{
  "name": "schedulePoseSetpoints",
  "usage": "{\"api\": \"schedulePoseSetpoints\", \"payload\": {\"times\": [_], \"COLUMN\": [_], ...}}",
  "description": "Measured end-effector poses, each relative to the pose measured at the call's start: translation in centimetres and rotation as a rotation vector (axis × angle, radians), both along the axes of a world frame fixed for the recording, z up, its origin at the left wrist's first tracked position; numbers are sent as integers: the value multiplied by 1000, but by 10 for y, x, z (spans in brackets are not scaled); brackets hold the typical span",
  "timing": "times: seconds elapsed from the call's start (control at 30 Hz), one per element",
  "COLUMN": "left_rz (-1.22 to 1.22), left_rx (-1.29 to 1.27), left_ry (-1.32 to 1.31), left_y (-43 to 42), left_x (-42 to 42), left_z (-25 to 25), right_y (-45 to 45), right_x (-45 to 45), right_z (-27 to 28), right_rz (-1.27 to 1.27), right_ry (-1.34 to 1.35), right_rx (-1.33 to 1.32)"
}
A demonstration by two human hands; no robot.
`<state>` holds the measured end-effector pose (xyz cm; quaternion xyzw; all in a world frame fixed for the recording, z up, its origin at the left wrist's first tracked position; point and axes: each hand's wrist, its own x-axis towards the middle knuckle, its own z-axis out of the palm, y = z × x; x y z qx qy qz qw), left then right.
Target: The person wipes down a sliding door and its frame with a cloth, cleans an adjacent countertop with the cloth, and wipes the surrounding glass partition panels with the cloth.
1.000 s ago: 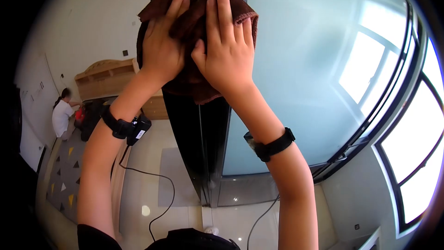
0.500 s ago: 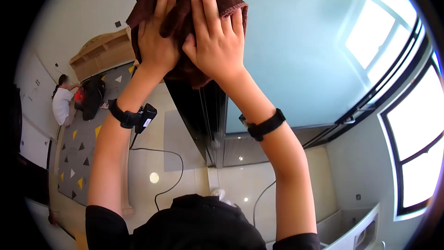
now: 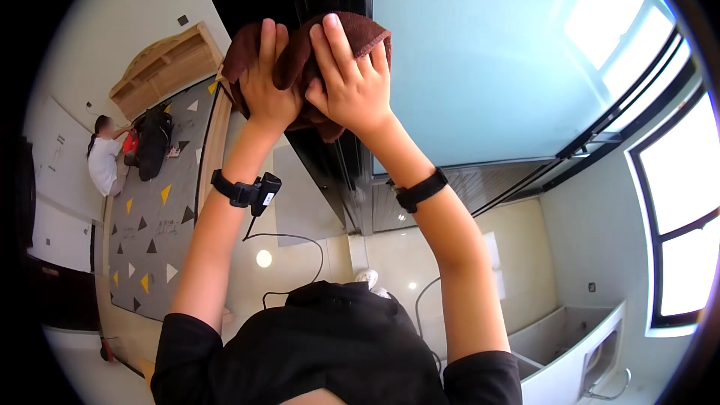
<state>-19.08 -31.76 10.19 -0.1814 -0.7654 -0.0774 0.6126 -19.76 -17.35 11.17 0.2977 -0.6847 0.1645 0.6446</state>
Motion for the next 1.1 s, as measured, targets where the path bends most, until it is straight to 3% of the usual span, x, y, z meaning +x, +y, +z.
{"api": "schedulePoseSetpoints", "payload": {"times": [0.5, 0.83, 0.9, 1.0, 1.03, 1.1], "left_rz": [-169, -174, -174, -166, -231, -219], "left_rx": [-53, -197, -111, -159, -94, -161], "left_ry": [-210, -138, -590, -518, -730, -689], "left_y": [-41, -46, -59, -65, -68, -79], "left_x": [-14, -20, -13, -21, -18, -12], "left_z": [-139, -177, -203, -255, -270, -298], "right_y": [-21, -23, -31, -32, -33, -36], "right_x": [-11, -19, -18, -11, -8, -4], "right_z": [-114, -178, -197, -219, -228, -248], "right_rz": [26, -7, -5, -15, -18, 6], "right_ry": [-66, -180, -229, -257, -285, -335], "right_rx": [104, 173, 215, 245, 253, 259]}}
